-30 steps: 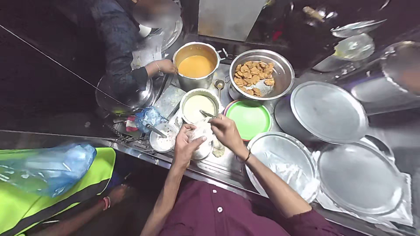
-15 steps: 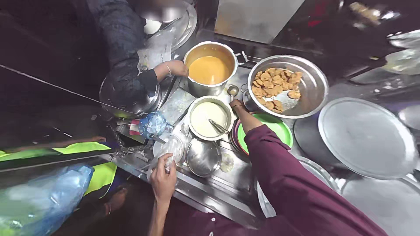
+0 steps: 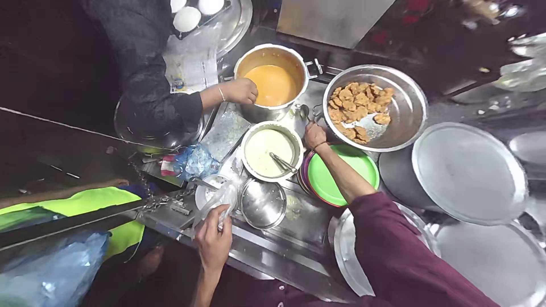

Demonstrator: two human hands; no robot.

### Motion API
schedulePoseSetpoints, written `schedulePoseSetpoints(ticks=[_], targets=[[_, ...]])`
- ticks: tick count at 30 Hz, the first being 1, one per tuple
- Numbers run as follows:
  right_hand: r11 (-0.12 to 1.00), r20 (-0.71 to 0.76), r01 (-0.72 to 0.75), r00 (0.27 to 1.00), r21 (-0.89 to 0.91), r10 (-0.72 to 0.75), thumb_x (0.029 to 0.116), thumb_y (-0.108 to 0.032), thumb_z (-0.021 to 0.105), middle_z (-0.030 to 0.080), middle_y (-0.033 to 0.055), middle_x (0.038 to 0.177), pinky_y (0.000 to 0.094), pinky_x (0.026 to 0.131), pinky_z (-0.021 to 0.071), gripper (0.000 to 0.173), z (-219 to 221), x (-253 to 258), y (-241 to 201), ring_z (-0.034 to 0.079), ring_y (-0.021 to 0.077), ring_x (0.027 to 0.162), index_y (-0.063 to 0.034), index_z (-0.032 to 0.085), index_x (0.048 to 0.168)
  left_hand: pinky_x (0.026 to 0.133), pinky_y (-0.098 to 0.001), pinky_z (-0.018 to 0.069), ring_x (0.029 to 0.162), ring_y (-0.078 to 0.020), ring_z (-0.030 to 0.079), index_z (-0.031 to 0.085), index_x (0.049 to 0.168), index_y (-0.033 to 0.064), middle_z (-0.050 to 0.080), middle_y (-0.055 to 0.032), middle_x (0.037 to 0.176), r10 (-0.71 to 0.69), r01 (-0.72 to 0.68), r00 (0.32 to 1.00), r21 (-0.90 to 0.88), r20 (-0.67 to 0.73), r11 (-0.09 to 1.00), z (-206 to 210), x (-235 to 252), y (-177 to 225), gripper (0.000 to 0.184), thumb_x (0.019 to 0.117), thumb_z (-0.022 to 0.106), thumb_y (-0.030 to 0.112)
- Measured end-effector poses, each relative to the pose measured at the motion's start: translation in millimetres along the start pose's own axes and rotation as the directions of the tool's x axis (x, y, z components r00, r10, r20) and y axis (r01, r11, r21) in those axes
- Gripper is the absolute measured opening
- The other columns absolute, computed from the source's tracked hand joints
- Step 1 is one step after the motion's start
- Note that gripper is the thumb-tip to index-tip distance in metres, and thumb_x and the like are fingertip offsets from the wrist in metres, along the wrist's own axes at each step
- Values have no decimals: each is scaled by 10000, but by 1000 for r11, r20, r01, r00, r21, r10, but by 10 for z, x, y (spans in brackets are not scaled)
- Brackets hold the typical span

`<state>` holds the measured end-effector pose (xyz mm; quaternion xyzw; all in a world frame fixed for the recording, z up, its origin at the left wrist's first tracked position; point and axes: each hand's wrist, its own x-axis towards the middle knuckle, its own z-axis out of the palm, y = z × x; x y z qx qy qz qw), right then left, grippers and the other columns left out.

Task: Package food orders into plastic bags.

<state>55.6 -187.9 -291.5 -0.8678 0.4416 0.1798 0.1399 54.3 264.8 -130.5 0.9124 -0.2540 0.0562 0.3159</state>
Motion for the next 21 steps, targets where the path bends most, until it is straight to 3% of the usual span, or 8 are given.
schedulePoseSetpoints(ticks=[5,8,10,13,15,17,19,21], targets=[[968,92,-13,996,249,-10,976,-187,614,673,330,997,710,758,523,269,-553,-781,-22,679,516,923,72,656,1034,649,-255,578,726,-66,686,761,1070,113,753,-24,926,-23,22,1000,-19,-15,1000,-6,-37,-6,211,927,634,203],[929,116,20,991,370,-68,1016,-198,540,676,233,922,626,725,538,244,-921,-1288,-98,683,395,800,-16,618,1159,640,-274,586,720,-73,692,758,1083,118,756,-19,937,-22,21,999,-31,-25,999,-14,-31,-19,211,938,637,213],[835,61,70,991,546,-123,1043,-216,499,694,161,915,536,677,569,342,-1041,-1520,-197,674,298,717,-79,573,1347,653,-281,597,748,-77,705,760,1091,123,760,-17,959,-15,14,1000,-43,-20,999,-29,-40,-25,211,942,641,214],[475,25,73,980,877,-197,1073,-215,495,661,65,878,314,533,505,398,-1084,-1633,-538,564,129,589,-138,498,1463,666,-312,606,785,-99,724,757,1097,131,764,-19,982,1,-1,1000,-57,-5,998,-35,-50,-27,216,940,637,215],[121,-26,53,977,991,-210,1062,-191,520,657,13,863,248,548,500,250,-1012,-1616,-857,561,72,602,-138,572,1300,667,-311,607,787,-98,726,759,1094,141,766,-11,984,25,-25,1000,-65,-8,998,-40,-47,-30,213,937,639,220],[-165,-81,57,986,985,-143,1048,-155,547,637,-1,801,282,589,539,86,-840,-1501,-1132,592,91,626,-125,582,1120,657,-305,606,775,-85,720,758,1101,155,765,5,984,44,-45,999,-72,-16,996,-38,-57,-55,213,939,640,227],[-285,-88,48,988,957,-127,1000,-28,525,631,18,835,306,628,552,143,-662,-1357,-1274,605,112,666,-91,575,1118,650,-300,605,763,-73,714,758,1103,164,764,17,981,48,-50,999,-78,-22,996,-41,-62,-74,212,940,639,226],[-285,-54,17,991,958,-122,963,45,527,645,33,880,302,643,559,217,-569,-1285,-1381,611,114,680,-61,584,1144,657,-301,605,768,-71,712,753,1113,168,761,20,989,36,-37,999,-86,-17,996,-41,-68,-73,215,938,636,214]])
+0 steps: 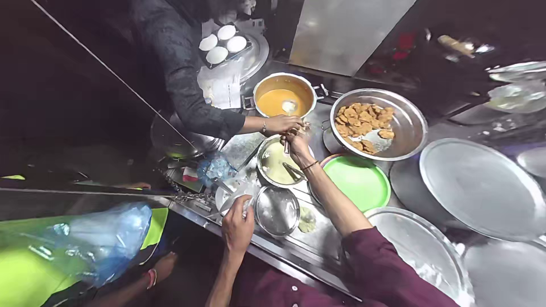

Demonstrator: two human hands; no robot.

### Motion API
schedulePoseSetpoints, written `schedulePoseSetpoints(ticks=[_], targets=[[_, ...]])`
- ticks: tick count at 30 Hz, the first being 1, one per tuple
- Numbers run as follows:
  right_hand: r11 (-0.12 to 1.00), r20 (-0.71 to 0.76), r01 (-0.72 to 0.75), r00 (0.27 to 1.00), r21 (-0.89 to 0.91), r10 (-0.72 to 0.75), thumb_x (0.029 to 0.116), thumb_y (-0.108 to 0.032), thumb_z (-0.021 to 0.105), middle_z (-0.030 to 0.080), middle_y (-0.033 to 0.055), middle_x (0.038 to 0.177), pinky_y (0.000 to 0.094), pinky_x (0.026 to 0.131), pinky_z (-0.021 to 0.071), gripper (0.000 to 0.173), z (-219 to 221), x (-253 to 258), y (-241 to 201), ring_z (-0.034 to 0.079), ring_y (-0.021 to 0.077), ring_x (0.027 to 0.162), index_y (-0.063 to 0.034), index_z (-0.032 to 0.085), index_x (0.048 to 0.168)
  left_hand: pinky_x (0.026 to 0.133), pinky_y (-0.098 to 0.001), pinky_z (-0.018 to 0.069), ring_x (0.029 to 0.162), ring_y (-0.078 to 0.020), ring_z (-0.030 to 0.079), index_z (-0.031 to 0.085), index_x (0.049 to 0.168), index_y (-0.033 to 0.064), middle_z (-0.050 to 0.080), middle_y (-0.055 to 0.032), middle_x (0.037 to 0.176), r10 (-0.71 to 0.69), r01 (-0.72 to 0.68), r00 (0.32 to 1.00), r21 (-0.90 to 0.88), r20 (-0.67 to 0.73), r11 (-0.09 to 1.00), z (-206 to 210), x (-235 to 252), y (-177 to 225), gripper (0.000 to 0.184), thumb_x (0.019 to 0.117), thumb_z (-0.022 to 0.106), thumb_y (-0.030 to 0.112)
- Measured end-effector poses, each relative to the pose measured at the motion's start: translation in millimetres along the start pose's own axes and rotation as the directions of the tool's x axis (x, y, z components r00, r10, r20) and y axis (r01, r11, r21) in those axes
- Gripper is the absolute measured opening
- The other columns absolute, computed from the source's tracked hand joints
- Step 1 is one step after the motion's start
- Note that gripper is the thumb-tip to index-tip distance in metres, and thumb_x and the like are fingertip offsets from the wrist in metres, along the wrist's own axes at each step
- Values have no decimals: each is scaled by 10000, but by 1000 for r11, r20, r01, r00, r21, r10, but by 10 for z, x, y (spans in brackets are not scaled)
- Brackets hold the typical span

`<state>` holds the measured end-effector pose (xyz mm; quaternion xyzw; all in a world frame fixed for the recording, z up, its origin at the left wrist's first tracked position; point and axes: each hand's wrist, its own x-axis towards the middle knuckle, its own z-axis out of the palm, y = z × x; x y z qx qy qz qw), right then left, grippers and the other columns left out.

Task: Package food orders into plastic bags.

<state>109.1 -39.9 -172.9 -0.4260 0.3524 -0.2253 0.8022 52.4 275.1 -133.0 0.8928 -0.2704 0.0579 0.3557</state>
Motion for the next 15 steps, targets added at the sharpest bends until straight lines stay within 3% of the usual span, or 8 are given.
schedulePoseSetpoints(ticks=[3,7,11,13,15], targets=[[1000,-14,-28,1000,-11,27,963,42,532,621,20,841,305,657,565,182,109,56,118,605,108,672,-57,577,1109,659,-305,604,760,-79,710,749,1117,166,760,16,984,-24,24,1000,15,-12,1000,9,-3,18,215,938,638,208],[999,2,21,1000,-41,-21,970,-3,578,620,26,872,298,625,561,256,201,65,103,599,107,660,-95,547,1207,651,-326,603,740,-103,712,749,1115,158,762,-2,973,-41,42,999,35,-28,999,16,1,32,221,917,653,179],[990,115,32,993,-136,-16,1055,-280,586,677,46,962,293,656,576,273,176,1,-174,649,121,710,-118,561,1274,603,-360,590,694,-129,695,747,1121,157,754,-11,948,-44,45,999,44,-22,998,30,-4,34,219,928,648,181],[943,230,84,973,-322,-8,1059,-323,577,717,81,996,333,670,591,307,108,-107,-319,684,167,728,-115,583,1285,625,-357,600,721,-125,710,748,1122,163,761,-8,956,-41,42,999,46,-20,998,25,-3,41,217,932,647,189],[734,392,294,919,-612,-41,1067,-268,558,720,116,1074,415,742,604,310,42,-274,-377,709,216,820,-84,594,1314,640,-363,605,732,-126,716,744,1136,166,761,-7,945,-58,58,998,40,-6,998,0,4,55,218,944,654,214]])
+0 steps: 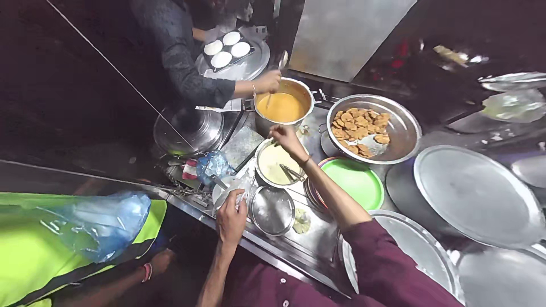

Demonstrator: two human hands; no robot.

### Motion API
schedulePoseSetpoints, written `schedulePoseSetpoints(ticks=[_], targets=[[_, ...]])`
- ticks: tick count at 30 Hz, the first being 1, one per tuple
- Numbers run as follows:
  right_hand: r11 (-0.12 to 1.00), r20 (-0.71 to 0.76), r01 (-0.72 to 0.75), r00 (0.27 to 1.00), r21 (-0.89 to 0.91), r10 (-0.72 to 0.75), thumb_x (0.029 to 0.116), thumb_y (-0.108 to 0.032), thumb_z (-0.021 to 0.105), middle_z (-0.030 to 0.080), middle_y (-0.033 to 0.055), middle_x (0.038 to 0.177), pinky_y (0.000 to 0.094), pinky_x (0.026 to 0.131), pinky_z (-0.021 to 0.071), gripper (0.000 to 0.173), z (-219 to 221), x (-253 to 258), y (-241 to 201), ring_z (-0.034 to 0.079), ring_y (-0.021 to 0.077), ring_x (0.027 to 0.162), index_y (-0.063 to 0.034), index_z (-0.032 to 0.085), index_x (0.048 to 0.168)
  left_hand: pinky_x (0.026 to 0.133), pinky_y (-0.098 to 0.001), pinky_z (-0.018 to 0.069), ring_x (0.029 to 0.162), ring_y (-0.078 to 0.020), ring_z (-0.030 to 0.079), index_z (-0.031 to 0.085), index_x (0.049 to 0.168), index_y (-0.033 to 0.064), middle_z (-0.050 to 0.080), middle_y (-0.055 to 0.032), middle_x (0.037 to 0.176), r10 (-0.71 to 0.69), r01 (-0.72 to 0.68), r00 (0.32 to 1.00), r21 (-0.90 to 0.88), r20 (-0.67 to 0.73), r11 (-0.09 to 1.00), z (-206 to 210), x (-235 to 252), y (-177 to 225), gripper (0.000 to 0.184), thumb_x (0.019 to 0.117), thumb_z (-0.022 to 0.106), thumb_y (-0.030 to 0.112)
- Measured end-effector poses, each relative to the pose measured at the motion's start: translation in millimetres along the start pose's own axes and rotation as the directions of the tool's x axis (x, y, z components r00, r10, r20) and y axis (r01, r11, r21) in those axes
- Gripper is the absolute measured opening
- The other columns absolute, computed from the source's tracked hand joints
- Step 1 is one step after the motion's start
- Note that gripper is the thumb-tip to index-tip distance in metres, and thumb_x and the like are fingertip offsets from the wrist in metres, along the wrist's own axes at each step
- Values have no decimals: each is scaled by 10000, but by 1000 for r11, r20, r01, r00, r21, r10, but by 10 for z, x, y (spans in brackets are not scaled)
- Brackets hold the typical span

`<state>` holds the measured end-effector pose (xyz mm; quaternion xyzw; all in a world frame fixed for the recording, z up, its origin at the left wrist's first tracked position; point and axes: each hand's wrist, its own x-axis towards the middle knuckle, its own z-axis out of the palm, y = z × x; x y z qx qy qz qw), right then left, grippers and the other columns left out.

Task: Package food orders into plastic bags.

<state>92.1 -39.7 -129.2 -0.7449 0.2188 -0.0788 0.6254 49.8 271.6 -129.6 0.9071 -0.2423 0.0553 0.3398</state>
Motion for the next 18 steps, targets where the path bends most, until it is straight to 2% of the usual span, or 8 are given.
schedulePoseSetpoints(ticks=[2,4,7,9,12,14,16,18], targets=[[940,78,211,977,-269,-197,1019,-260,632,728,70,1132,425,856,612,278,94,-239,-9,719,185,973,-97,672,1240,649,-386,598,718,-132,697,729,1164,173,745,-3,912,-76,80,995,-52,69,995,-43,34,39,229,972,650,271],[875,175,442,894,-196,-412,986,-297,662,647,67,1334,443,1060,504,258,265,-652,40,592,210,1252,-128,728,1169,662,-371,577,725,-128,664,692,1201,141,721,-10,929,-186,230,965,-251,185,940,-90,81,131,257,1012,616,298],[819,213,573,803,-22,-557,975,-373,658,482,86,1554,542,1229,315,199,567,-1202,61,341,285,1503,-213,772,1000,505,-265,446,610,-123,536,626,1202,37,655,-61,911,-243,358,933,-713,264,602,-68,171,355,231,1043,563,192],[839,133,540,838,-61,-530,962,-343,665,472,88,1568,532,1221,329,160,671,-1404,118,335,282,1511,-221,770,956,439,-227,375,515,-91,445,601,1186,29,566,-45,753,-286,413,903,-833,321,369,-45,245,527,201,1065,522,168],[901,-29,380,919,-210,-394,963,-302,676,587,79,1399,356,986,538,176,580,-1452,147,584,172,1231,-202,764,1078,441,-223,351,504,-79,397,594,1206,38,500,-25,727,-246,423,897,-873,367,244,-40,319,653,208,1056,544,172],[895,-27,340,931,-289,-363,933,-170,631,636,88,1146,294,740,569,305,451,-1431,106,634,126,877,-177,743,1217,488,-266,457,582,-140,536,540,1263,-7,619,-116,850,-180,369,928,-881,328,296,-54,311,711,343,954,670,68],[794,18,374,909,-478,-417,885,-77,581,643,107,1053,358,688,573,440,368,-1477,25,641,187,813,-181,715,1291,627,-347,595,785,-225,696,475,1306,-22,704,-178,993,-162,304,953,-819,257,486,-44,262,753,546,832,749,-18],[629,46,365,885,-686,-464,869,-69,575,657,138,1083,438,629,566,442,358,-1597,-48,670,290,865,-197,715,1267,718,-344,608,864,-179,697,503,1300,-3,697,-102,993,-194,219,975,-571,106,791,-24,171,732,528,825,733,6]])
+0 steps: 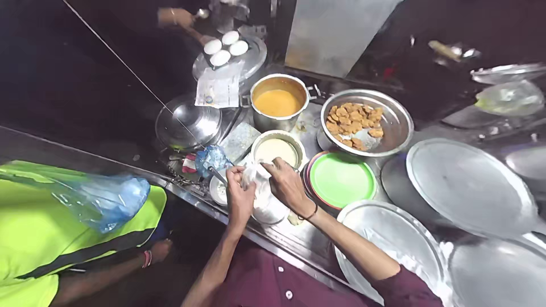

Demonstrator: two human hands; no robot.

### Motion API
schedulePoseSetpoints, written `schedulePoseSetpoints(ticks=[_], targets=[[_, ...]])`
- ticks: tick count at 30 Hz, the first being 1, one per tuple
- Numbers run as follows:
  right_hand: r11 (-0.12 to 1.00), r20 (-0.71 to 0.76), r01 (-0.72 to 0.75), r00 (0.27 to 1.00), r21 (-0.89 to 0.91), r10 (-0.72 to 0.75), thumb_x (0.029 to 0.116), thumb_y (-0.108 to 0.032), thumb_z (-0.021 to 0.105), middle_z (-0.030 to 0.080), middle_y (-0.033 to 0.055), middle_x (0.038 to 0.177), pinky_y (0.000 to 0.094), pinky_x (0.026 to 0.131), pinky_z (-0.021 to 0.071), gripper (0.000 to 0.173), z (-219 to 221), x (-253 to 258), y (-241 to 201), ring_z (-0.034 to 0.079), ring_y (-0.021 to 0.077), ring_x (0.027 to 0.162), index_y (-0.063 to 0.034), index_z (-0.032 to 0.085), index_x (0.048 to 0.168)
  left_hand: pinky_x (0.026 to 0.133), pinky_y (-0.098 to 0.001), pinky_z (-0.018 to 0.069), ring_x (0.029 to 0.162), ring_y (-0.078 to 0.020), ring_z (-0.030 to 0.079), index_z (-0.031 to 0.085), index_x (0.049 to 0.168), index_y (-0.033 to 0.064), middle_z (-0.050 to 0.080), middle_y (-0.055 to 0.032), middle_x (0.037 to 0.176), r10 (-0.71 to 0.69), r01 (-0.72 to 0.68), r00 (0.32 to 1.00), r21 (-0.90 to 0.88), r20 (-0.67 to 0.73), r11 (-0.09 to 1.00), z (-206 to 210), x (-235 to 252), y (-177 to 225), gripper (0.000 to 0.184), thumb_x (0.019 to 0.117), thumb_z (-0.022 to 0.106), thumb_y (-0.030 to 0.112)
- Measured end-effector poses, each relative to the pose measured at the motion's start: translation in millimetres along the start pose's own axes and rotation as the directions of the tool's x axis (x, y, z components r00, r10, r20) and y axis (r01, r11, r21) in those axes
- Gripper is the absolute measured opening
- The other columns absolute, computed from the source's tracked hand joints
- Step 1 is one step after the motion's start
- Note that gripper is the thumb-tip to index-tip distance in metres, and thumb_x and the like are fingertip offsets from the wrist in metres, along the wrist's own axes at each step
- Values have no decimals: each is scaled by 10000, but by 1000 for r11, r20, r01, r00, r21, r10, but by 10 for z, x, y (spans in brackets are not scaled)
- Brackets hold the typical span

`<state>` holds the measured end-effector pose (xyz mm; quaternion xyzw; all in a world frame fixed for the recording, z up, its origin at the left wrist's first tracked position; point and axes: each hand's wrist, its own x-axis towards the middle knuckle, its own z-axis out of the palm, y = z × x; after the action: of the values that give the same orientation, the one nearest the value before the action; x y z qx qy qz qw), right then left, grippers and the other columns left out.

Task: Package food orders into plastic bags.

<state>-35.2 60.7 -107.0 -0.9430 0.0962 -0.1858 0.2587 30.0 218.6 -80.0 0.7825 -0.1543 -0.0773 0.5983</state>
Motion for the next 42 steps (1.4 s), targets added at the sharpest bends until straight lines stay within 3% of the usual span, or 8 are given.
schedulePoseSetpoints(ticks=[5,11,16,23,28,32,38,42], targets=[[996,136,-41,989,-79,52,881,-79,580,635,133,1154,456,557,533,367,-105,-151,-31,668,313,848,-226,725,1185,872,-341,561,1060,-177,648,681,748,109,680,-63,1178,336,-280,942,514,-17,811,-138,14,-133,208,856,585,-41],[983,318,175,930,61,-186,892,-18,585,509,117,1465,461,646,577,540,-36,-81,81,668,297,956,-226,618,1390,894,-536,561,1218,-282,632,736,1235,167,514,40,1546,-61,-161,971,818,232,552,-171,26,-145,321,981,542,136],[995,274,-37,960,-89,60,890,-81,646,575,168,1372,518,618,566,404,-31,-74,86,678,363,914,-198,708,1272,815,-588,566,1048,-287,715,699,1326,221,535,72,1536,-162,-65,965,783,208,619,-53,36,-167,466,900,608,58],[979,179,203,964,-28,-195,926,-243,705,512,115,1531,602,1097,390,201,-193,36,200,418,371,1437,-205,784,1107,796,-618,567,1045,-317,717,678,1355,185,460,88,1597,-174,-144,928,749,329,646,6,144,-261,575,808,695,7],[974,197,-216,954,-69,226,985,-324,628,663,172,1252,602,997,475,289,98,320,1335,563,419,1220,-90,751,1103,850,-662,542,1113,-355,690,668,1371,175,455,37,1605,-178,-99,948,773,265,626,-185,328,-332,572,826,686,0],[858,483,-263,737,-441,473,953,-455,672,584,383,1281,729,1022,373,545,707,195,1666,474,573,1297,79,711,1052,833,-672,530,1086,-384,690,694,1340,178,434,21,1619,-142,-114,955,762,262,638,-257,495,-363,557,825,678,-33],[756,303,-543,698,-366,649,999,-138,541,665,339,1100,662,861,517,308,937,249,1662,651,528,1073,105,605,1175,879,-664,531,1153,-367,672,670,1375,188,391,49,1644,-134,-173,929,724,346,667,-287,764,-325,627,789,733,-25],[852,374,-297,800,-432,468,1025,-80,475,658,327,1044,641,730,552,300,961,177,1776,673,531,945,51,564,1280,877,-667,533,1177,-381,656,652,1387,165,352,47,1664,-73,-228,931,726,357,649,-304,919,-238,628,799,704,-53]])
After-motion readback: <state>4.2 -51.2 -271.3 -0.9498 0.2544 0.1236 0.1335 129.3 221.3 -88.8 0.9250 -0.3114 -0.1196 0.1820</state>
